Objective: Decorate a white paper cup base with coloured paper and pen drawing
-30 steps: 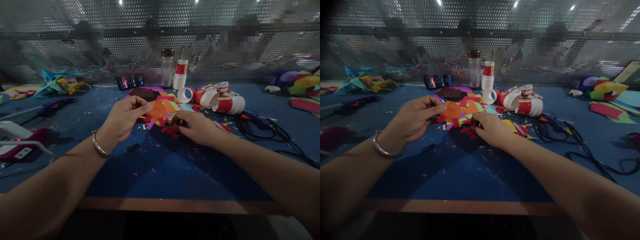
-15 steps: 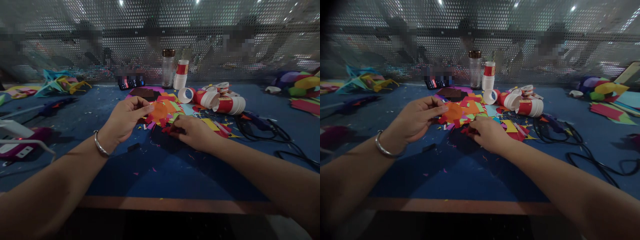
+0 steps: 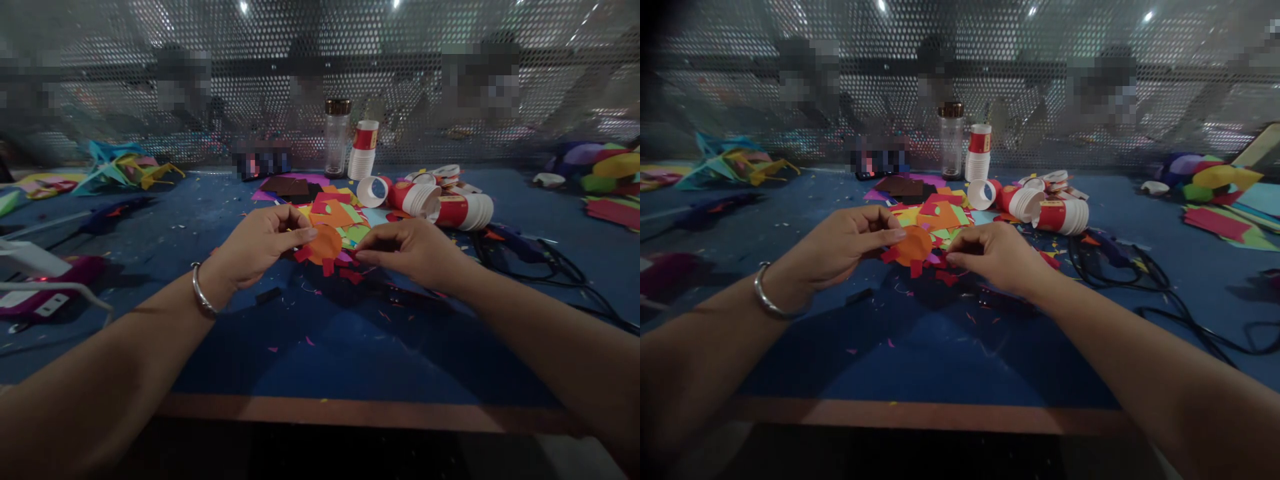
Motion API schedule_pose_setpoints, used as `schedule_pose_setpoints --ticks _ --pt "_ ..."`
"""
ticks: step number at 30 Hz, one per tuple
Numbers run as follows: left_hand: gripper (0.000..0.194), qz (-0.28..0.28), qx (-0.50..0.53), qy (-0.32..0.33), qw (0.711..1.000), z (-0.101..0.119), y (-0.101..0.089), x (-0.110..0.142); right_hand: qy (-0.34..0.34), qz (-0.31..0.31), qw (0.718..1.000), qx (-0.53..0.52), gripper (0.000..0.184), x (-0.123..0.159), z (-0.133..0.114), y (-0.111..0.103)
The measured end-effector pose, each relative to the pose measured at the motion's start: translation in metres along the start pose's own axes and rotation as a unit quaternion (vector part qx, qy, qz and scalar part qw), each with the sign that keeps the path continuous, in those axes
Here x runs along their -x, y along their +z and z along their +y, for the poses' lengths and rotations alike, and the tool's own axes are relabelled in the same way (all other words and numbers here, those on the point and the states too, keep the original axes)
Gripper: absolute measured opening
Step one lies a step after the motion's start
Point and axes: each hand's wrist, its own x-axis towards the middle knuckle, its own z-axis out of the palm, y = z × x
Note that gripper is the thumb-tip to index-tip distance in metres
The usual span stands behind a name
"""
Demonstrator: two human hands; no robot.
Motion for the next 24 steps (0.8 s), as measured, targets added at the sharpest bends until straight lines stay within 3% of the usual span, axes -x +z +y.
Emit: schedule_pose_setpoints --ticks 6,13,24 --pt "0.018 -0.036 -0.035 0.008 0.999 -0.0003 0.0032 0.0035 0.026 0.005 0.996 -0.087 0.010 0.0010 -0.0052 -0.0064" --pt "0.020 -0.076 -0.066 0.009 0.995 0.0022 0.0044 0.0059 0.028 0.004 0.997 -0.066 0.013 0.0006 -0.0083 -0.0070" --pt "0.019 -0.047 -0.046 0.008 0.998 -0.0070 0.0095 -0.0007 0.030 -0.016 0.999 -0.040 0.016 0.0003 -0.0078 -0.0083"
